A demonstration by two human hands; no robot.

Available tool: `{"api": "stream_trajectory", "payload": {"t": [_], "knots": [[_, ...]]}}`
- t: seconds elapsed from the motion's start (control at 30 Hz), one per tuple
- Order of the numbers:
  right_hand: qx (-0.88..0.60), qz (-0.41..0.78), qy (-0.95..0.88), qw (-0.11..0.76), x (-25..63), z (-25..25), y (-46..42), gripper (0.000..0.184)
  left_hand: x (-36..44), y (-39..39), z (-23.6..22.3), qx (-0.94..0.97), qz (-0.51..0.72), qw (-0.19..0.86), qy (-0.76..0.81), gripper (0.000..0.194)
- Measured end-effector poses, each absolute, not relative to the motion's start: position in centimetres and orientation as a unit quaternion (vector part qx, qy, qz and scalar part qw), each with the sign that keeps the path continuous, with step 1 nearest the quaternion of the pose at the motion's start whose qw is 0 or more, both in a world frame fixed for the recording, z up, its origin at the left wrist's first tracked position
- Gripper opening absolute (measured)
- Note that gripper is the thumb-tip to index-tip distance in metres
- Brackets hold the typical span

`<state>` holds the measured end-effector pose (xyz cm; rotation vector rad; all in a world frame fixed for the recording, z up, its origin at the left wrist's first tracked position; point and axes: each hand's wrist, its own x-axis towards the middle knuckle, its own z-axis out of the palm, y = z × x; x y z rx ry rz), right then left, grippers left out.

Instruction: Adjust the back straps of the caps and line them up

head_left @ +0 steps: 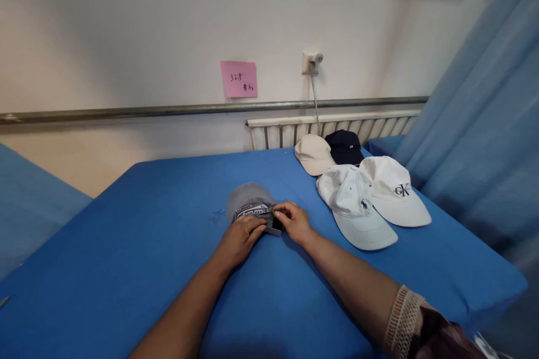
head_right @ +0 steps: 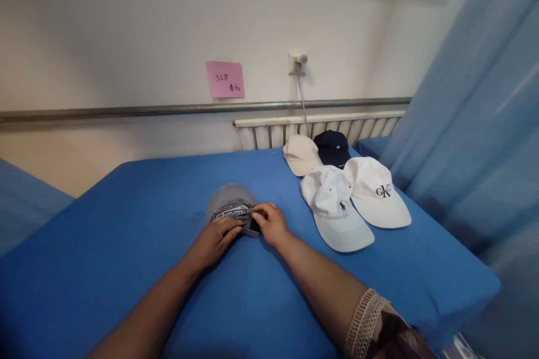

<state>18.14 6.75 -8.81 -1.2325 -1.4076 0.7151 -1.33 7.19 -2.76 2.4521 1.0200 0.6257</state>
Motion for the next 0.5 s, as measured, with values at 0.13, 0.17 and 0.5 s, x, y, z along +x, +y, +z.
{"api": "stream_trajectory", "payload": {"t": [0.13, 0.17, 0.5], "knots": [[-0.503, 0.288, -0.618, 0.531, 18.3, -8.8, 6.7, 0.026, -1.1, 6.9, -2.6, 0.838, 0.271, 0.258, 0.397, 0.015], [-0.496, 0.281, -0.629, 0.528, 18.4, -8.7, 6.6, 0.029, -1.0, 6.8, -2.5, 0.82, 0.287, 0.273, 0.412, 0.014], [-0.472, 0.221, -0.722, 0.455, 19.1, -6.7, 5.8, 0.039, -1.0, 6.4, -2.5, 0.693, 0.366, 0.403, 0.472, 0.014]]}}
